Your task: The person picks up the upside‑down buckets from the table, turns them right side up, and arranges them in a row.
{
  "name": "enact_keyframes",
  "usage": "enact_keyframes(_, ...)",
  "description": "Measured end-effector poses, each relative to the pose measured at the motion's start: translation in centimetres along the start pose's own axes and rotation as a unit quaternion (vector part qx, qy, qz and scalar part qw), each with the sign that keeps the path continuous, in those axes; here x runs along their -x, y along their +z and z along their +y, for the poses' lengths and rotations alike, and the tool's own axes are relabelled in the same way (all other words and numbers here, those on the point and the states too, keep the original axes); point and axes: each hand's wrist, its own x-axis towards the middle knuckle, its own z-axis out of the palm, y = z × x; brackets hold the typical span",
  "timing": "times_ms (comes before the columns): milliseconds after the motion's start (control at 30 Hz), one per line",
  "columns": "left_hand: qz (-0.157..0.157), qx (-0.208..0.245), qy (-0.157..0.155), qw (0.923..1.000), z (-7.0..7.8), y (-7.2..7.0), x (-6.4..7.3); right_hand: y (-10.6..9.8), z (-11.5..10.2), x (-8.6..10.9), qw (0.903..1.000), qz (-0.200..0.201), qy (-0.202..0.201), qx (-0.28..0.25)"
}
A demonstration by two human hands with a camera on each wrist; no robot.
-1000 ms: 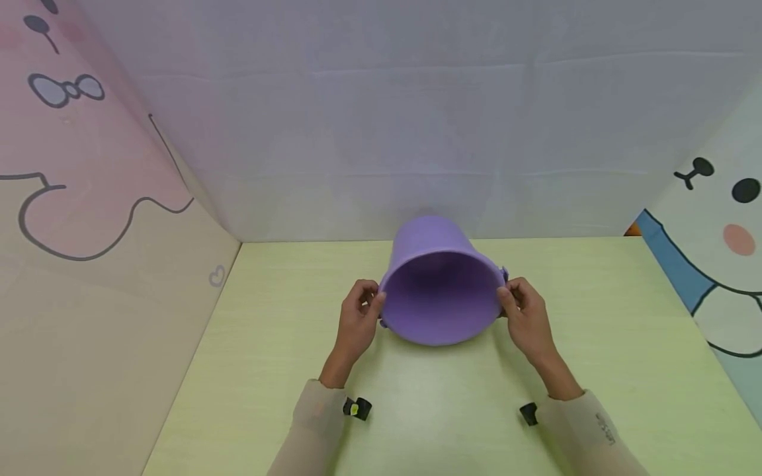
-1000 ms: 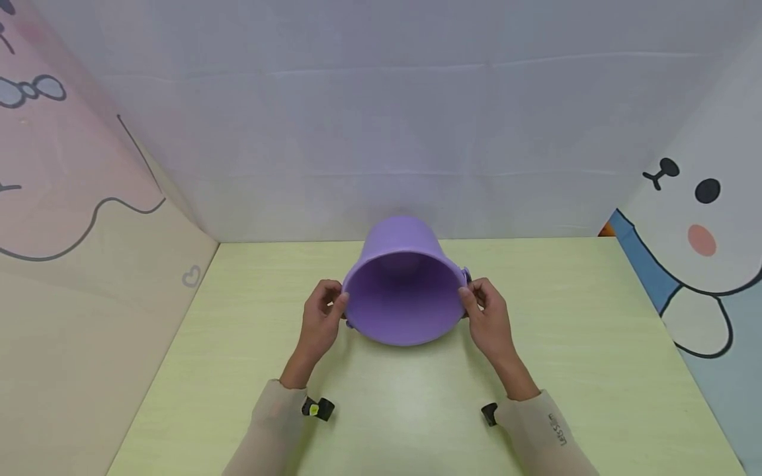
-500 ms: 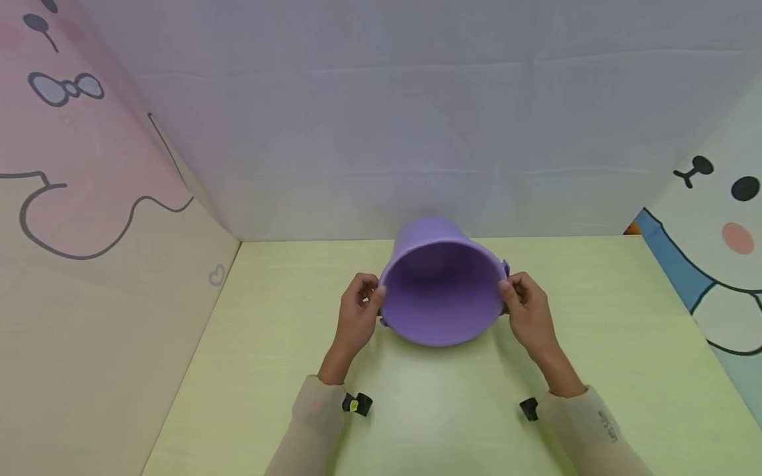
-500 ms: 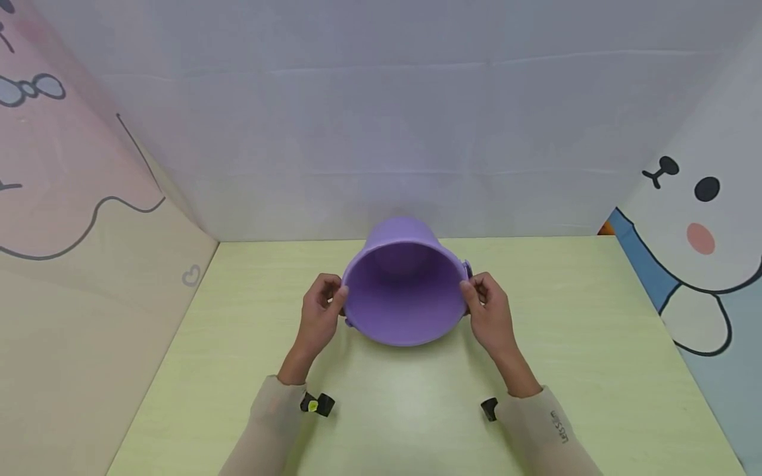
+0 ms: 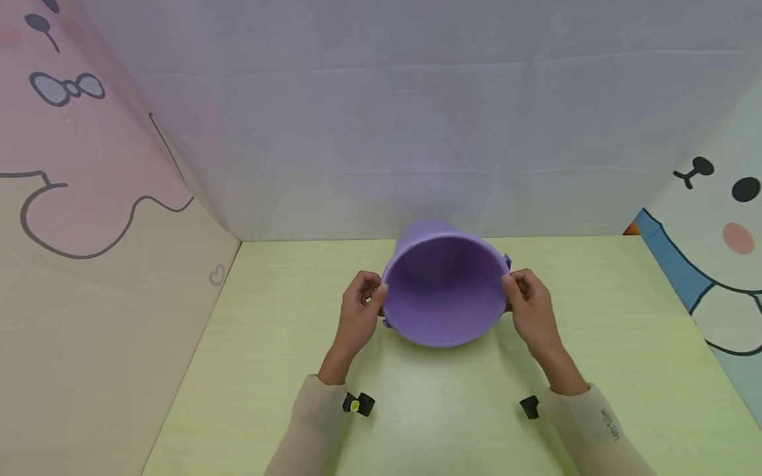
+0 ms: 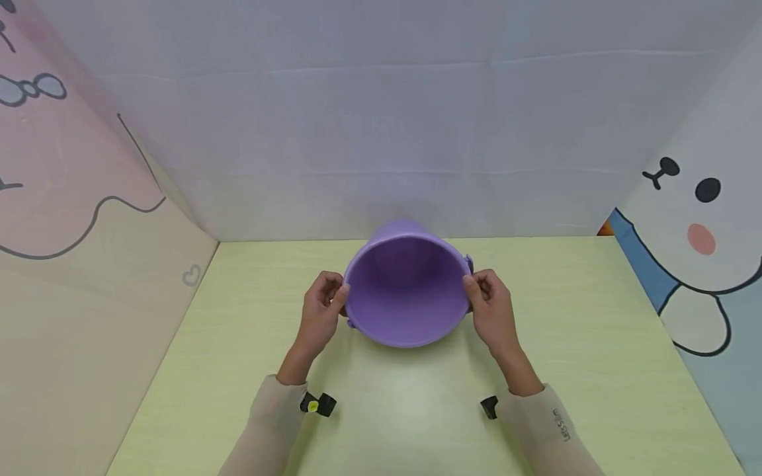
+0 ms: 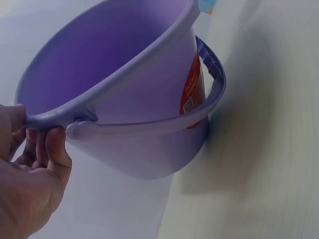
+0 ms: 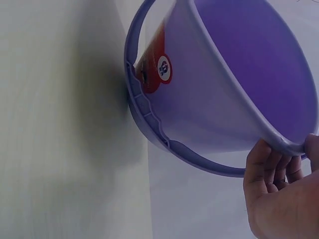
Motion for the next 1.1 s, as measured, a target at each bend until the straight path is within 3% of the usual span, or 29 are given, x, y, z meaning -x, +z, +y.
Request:
enact_keyframes(167, 0.003, 0.001, 0.000, 1.0000, 0.1, 0.2, 0.0, 0.0, 0.6, 0.7, 0.9998, 0.000, 0.005, -0.017)
enact_keyframes(367, 0.007, 0.000, 0.001, 1.0000, 0.2, 0.3, -0.1, 0.0, 0.7, 1.2, 0.9988, -0.002, -0.016, -0.046)
enact_keyframes(633, 0.013, 0.001, -0.003, 0.9999, 0.0, 0.2, 0.1, 0.0, 0.7, 1.6, 0.9942, -0.026, -0.030, -0.100)
enact_keyframes(933, 0.023, 0.015, 0.013, 0.9995, -0.1, 0.2, -0.2, 0.1, 0.2, 1.0, 0.9937, -0.016, -0.037, -0.105)
enact_keyframes(1100, 0.028, 0.028, -0.007, 0.9992, 0.3, 0.2, -0.3, 0.1, -0.3, 0.6, 0.9938, -0.015, -0.040, -0.103)
